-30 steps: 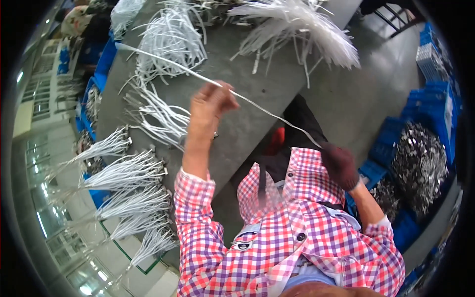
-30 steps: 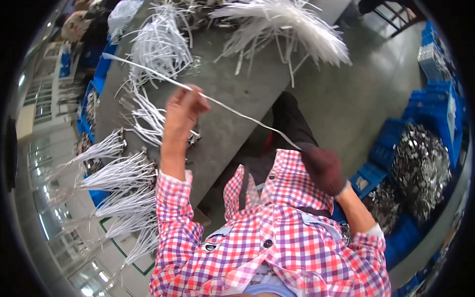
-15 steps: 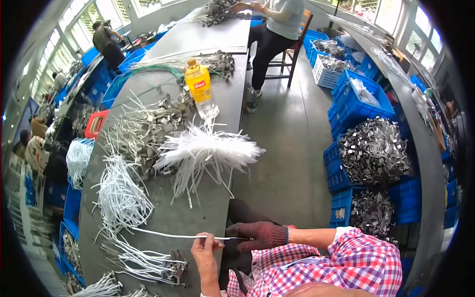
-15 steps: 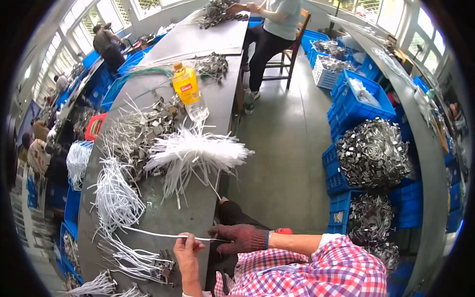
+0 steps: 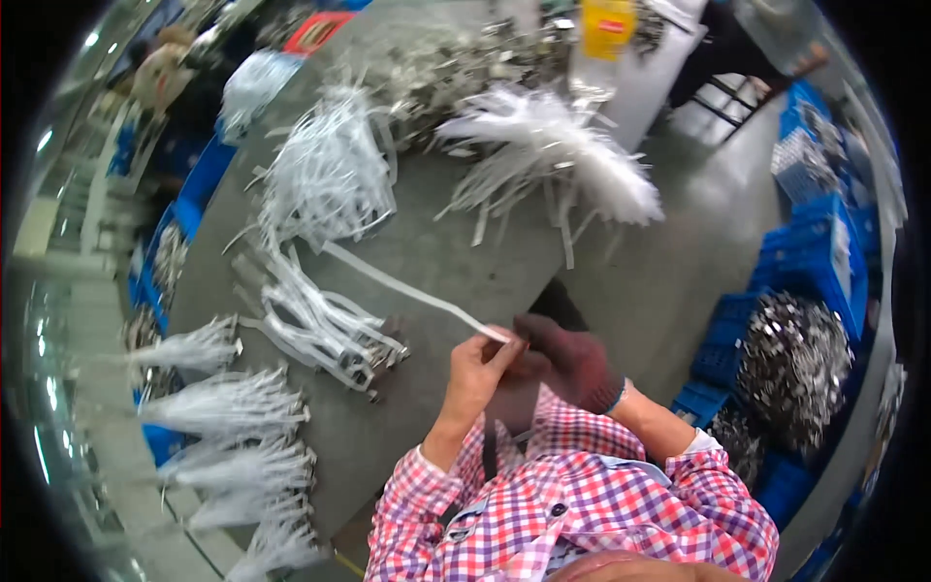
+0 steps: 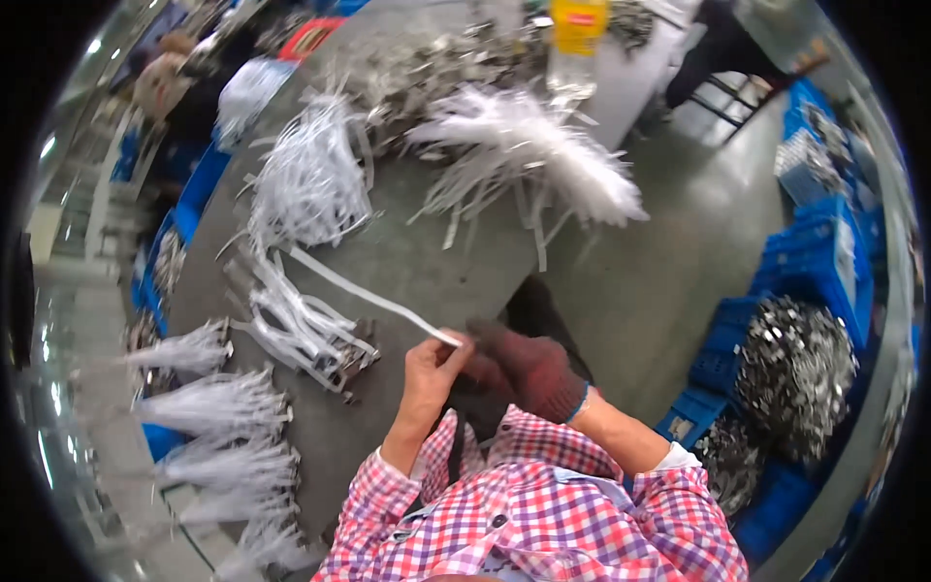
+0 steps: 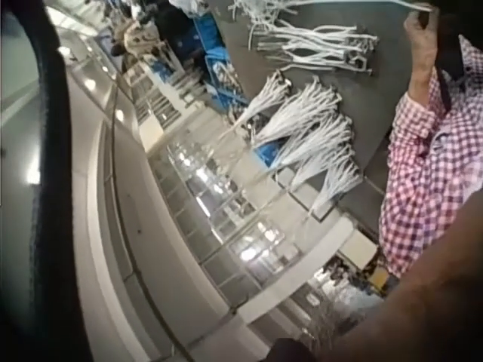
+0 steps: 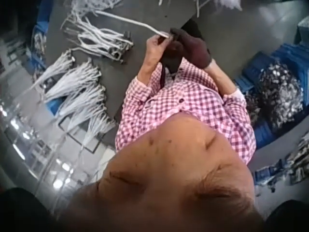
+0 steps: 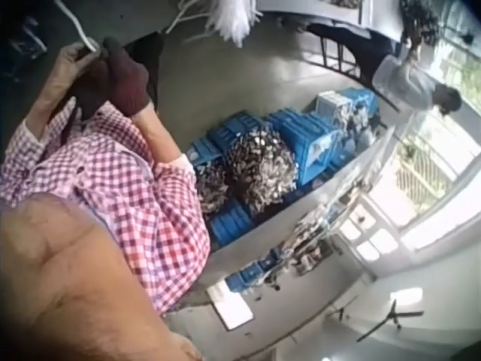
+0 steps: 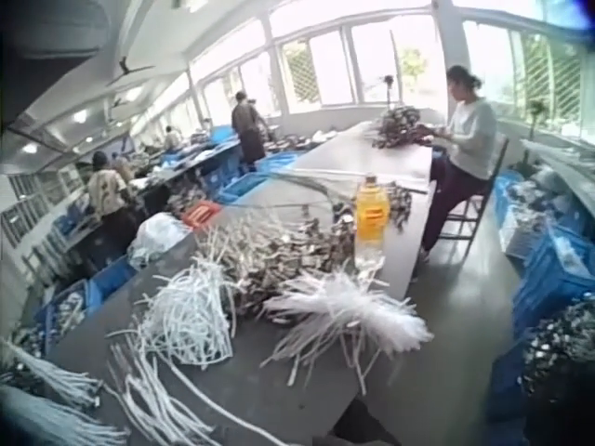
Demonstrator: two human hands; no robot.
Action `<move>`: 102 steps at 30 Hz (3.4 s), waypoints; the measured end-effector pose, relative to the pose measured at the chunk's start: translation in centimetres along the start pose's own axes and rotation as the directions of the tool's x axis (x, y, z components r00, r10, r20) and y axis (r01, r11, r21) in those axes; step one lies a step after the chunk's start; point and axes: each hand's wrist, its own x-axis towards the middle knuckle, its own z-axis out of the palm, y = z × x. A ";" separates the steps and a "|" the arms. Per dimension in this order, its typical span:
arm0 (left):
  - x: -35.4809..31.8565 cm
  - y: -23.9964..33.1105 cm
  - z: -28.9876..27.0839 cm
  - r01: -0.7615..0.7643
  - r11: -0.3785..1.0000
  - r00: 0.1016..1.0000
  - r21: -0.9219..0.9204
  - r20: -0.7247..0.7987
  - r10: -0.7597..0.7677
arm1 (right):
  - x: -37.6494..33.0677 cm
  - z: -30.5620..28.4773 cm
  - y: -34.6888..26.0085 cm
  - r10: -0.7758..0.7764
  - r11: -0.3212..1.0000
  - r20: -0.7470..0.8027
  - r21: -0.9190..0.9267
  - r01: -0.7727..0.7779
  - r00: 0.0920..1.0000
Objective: The person assembles white wire harnesses and plastic electrical components by hand at a workbench.
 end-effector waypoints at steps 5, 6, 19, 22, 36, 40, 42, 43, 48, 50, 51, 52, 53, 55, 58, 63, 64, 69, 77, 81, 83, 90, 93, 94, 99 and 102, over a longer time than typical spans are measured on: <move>1.3 -0.5 -7.0 -0.030 0.991 0.995 -0.127 -0.094 0.019 | 6.2 1.5 -0.8 -0.027 0.996 0.139 -0.080 0.038 0.990; 1.7 -0.2 -9.7 0.069 0.997 0.989 -0.045 -0.131 -0.075 | 7.9 1.4 -0.4 -0.047 0.994 0.082 -0.097 0.055 0.995; 12.9 1.1 -20.0 -0.030 0.909 0.934 0.416 -0.313 0.175 | 35.6 -0.8 7.9 -0.441 0.586 -0.025 -0.765 0.267 0.897; 19.2 0.5 -19.8 -0.113 0.768 0.863 0.630 -0.320 0.390 | 38.7 0.4 10.3 -0.537 0.396 0.060 -0.863 0.315 0.841; 25.1 0.2 -20.4 -0.120 0.823 0.892 0.555 -0.304 0.335 | 37.4 -1.3 10.4 -0.329 0.352 0.336 -0.824 0.444 0.883; 22.9 2.2 -18.8 -0.066 0.994 0.975 0.087 -0.208 0.083 | 36.4 -0.7 10.5 -0.353 0.269 0.326 -0.862 0.429 0.877; 22.3 3.3 -18.4 0.015 0.997 0.993 -0.072 -0.118 -0.023 | 37.7 0.6 10.6 -0.296 0.323 0.419 -0.802 0.503 0.858; 22.1 3.6 -18.2 0.005 0.998 0.992 -0.062 -0.126 -0.013 | 38.0 0.9 10.7 -0.390 0.316 0.386 -0.796 0.515 0.836; 21.2 4.3 -18.6 0.012 0.986 0.990 -0.168 -0.138 -0.035 | 39.0 2.0 10.7 -0.059 0.424 0.383 -0.826 0.371 0.922; 20.7 4.3 -18.4 0.019 0.972 0.993 -0.234 -0.110 -0.046 | 38.4 1.2 10.6 -0.088 0.377 0.448 -0.812 0.446 0.890; 20.4 4.3 -18.3 0.029 0.973 0.994 -0.228 -0.098 -0.053 | 38.2 0.8 10.4 -0.026 0.381 0.446 -0.823 0.421 0.895; 20.0 4.4 -18.0 0.023 0.967 0.994 -0.253 -0.099 -0.050 | 37.8 0.2 10.3 -0.064 0.413 0.444 -0.803 0.429 0.894; 19.7 4.5 -17.7 0.007 0.961 0.996 -0.276 -0.084 -0.032 | 37.6 -0.5 10.1 -0.070 0.452 0.439 -0.787 0.421 0.896; 18.8 4.8 -17.2 0.012 0.952 0.998 -0.306 -0.060 -0.032 | 37.1 -1.6 9.4 -0.176 0.399 0.457 -0.777 0.488 0.872; 17.3 4.9 -16.4 0.037 0.922 0.999 -0.385 -0.008 -0.043 | 35.6 -1.8 7.5 -0.411 0.397 0.407 -0.726 0.562 0.816; 17.0 3.9 -13.5 0.083 0.906 0.996 -0.416 0.007 -0.089 | 30.1 -1.2 3.8 -0.502 0.508 0.119 -0.761 0.404 0.856; 17.1 3.5 -12.6 0.092 0.894 0.994 -0.439 -0.012 -0.108 | 28.6 -1.4 3.4 -0.546 0.524 0.061 -0.754 0.397 0.836; 18.1 0.9 -8.3 0.011 0.709 1.000 -0.705 0.018 0.002 | 18.1 -1.0 3.5 -0.561 0.678 -0.027 -0.588 0.441 0.827; 15.4 -3.7 -4.6 0.010 0.640 0.996 -0.769 -0.050 -0.076 | -1.3 -0.2 4.7 -0.085 0.962 0.078 -0.254 0.102 0.993; 14.1 -5.0 -4.0 -0.094 0.790 0.984 -0.606 -0.177 -0.019 | -8.7 -1.4 6.2 0.189 0.957 0.057 -0.234 -0.171 0.980; 13.8 -5.0 -4.0 -0.106 0.825 0.981 -0.555 -0.193 -0.003 | -11.4 -2.3 6.7 0.245 0.845 0.147 -0.517 -0.137 0.958; 14.6 -2.4 -9.3 -0.344 0.784 0.919 -0.516 -0.357 0.167 | -15.2 -4.1 7.5 0.339 0.807 0.279 -0.576 -0.126 0.898; 14.9 -1.6 -12.3 -0.429 0.752 0.883 -0.500 -0.409 0.232 | -15.4 -4.5 7.4 0.293 0.794 0.279 -0.604 -0.070 0.914; 14.9 -1.4 -13.1 -0.443 0.745 0.874 -0.498 -0.425 0.235 | -15.4 -4.6 7.4 0.320 0.781 0.306 -0.620 -0.068 0.897; 14.1 -0.7 -15.2 -0.468 0.746 0.851 -0.473 -0.470 0.235 | -15.5 -4.9 6.7 0.280 0.777 0.287 -0.629 -0.041 0.916; 13.5 -0.2 -15.4 -0.415 0.776 0.872 -0.476 -0.451 0.190 | -15.6 -5.0 6.4 0.264 0.785 0.285 -0.618 -0.034 0.921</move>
